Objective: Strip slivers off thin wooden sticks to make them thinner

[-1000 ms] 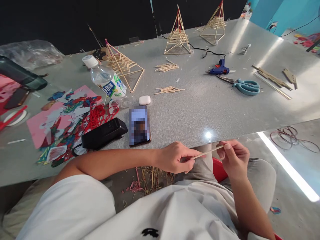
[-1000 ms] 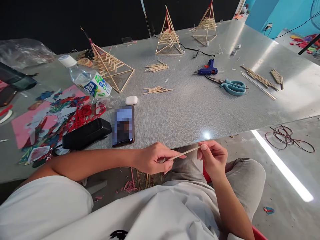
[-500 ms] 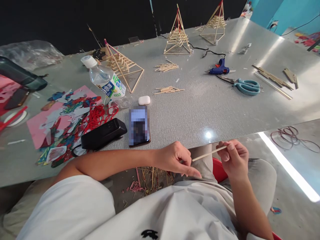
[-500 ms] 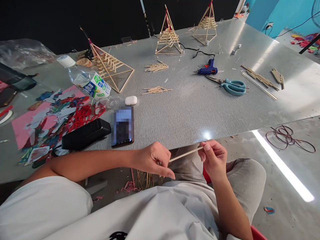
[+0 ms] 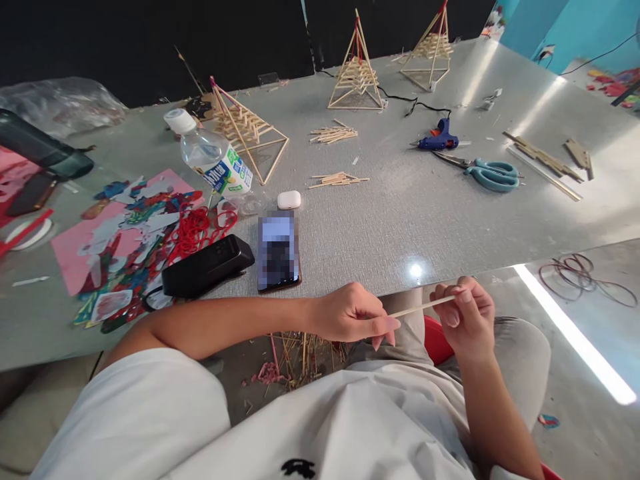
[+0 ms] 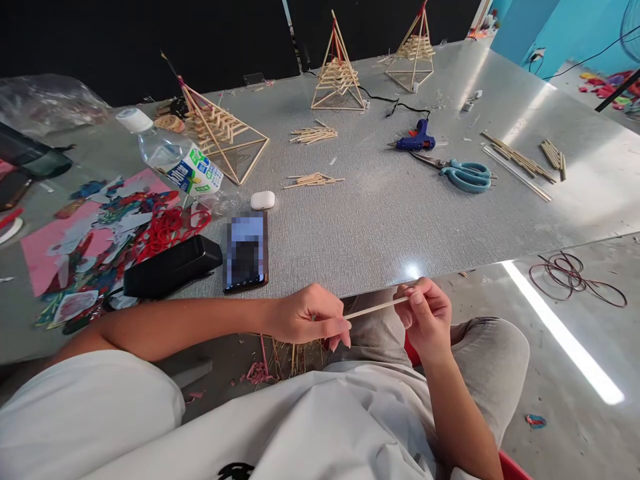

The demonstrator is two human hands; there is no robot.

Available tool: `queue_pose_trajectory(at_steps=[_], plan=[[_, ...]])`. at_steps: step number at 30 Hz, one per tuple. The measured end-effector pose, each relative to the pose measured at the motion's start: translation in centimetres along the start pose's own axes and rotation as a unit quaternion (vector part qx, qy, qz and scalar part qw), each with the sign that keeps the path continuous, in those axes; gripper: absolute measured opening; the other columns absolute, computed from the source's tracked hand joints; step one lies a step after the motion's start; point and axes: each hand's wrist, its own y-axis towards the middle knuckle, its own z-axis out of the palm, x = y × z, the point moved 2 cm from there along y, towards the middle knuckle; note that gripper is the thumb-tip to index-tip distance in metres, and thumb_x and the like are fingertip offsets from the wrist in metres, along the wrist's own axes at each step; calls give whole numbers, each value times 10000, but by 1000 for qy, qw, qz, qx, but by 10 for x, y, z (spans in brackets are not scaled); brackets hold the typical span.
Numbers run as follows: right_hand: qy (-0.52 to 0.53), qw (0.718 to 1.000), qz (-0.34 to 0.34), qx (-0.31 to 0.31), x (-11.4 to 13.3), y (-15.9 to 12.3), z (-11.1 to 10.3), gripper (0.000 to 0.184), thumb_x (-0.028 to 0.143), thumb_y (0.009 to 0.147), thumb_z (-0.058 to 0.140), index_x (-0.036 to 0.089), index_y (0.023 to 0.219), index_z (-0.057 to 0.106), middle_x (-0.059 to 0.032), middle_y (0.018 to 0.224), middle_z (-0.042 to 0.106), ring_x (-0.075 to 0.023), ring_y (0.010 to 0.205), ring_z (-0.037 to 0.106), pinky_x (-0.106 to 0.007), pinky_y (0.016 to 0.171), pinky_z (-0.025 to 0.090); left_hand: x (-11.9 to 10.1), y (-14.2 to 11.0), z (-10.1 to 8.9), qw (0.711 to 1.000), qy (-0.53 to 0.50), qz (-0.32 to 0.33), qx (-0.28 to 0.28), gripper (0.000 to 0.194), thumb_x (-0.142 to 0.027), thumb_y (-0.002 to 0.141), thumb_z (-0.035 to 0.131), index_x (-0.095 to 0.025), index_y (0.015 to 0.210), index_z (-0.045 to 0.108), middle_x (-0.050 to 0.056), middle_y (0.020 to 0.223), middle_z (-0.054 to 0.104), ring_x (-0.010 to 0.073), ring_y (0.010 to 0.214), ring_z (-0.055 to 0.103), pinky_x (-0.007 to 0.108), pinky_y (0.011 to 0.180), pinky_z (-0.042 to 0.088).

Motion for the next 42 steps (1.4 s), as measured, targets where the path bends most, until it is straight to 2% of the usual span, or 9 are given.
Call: queue_pose_trajectory(at_steps=[9,13,16,20,23,27,31,37,42], plan=[[25,999,6,28,3,1,2,290,522,987,833,297,831,736,112,392,286,-106,436,204,-225,461,260,4,-2,-1,999,-8,-34,-12,534,-500,1141,535,-111,976,860,112,741,809,109,564,620,212,552,472],[34,997,10,76,2,0,1,246,528,1004,807,327,863,792,110,346,288,-112,400,220,-227,434,275,2,-2,-2,999,-23,-29,-20,549,-493,1152,510,-91,989,847,123,752,808,114,598,620,223,593,497],[15,992,21,124,-2,-2,2,237,515,984,832,307,872,837,96,347,384,-101,353,321,-243,421,336,2,-3,-3,999,-29,-35,-16,535,-494,1163,488,-92,1076,830,112,772,807,114,612,614,220,593,490],[-28,986,13,164,-9,-6,5,131,405,990,844,288,960,894,44,465,626,-98,332,470,-261,418,410,2,-5,-3,999,-38,-37,-12,503,-453,1169,476,-71,1148,804,105,776,793,116,621,605,224,602,490],[-48,987,-20,155,-9,-6,5,63,326,981,852,308,998,910,15,563,735,-109,349,536,-272,433,461,1,-4,-3,998,-52,-43,-17,477,-446,1164,492,-72,1232,781,90,776,784,113,627,602,219,603,491],[-81,987,-39,135,-3,-4,4,70,341,972,861,306,995,917,19,512,707,-126,348,552,-283,438,484,0,-3,-3,997,-60,-50,-26,473,-468,1158,511,-88,1208,788,70,740,766,110,614,599,217,602,493],[-116,986,-58,109,3,-3,3,69,344,925,903,278,907,909,-1,528,719,-148,364,583,-297,427,505,1,-3,-3,996,-64,-54,-28,462,-457,1155,514,-91,1158,796,69,717,765,107,603,593,218,599,494],[-140,974,-114,135,12,-1,6,76,261,929,879,252,854,872,-4,547,722,-152,400,608,-278,424,481,1,-4,-4,996,-65,-57,-21,438,-421,1147,523,-91,1131,810,71,695,771,109,601,594,215,580,491],[-141,972,-101,156,13,-1,6,100,281,971,840,249,881,868,11,491,681,-154,386,600,-277,421,479,0,-4,-4,996,-67,-53,-20,457,-441,1150,526,-93,1119,820,83,693,778,110,591,591,213,565,492]])
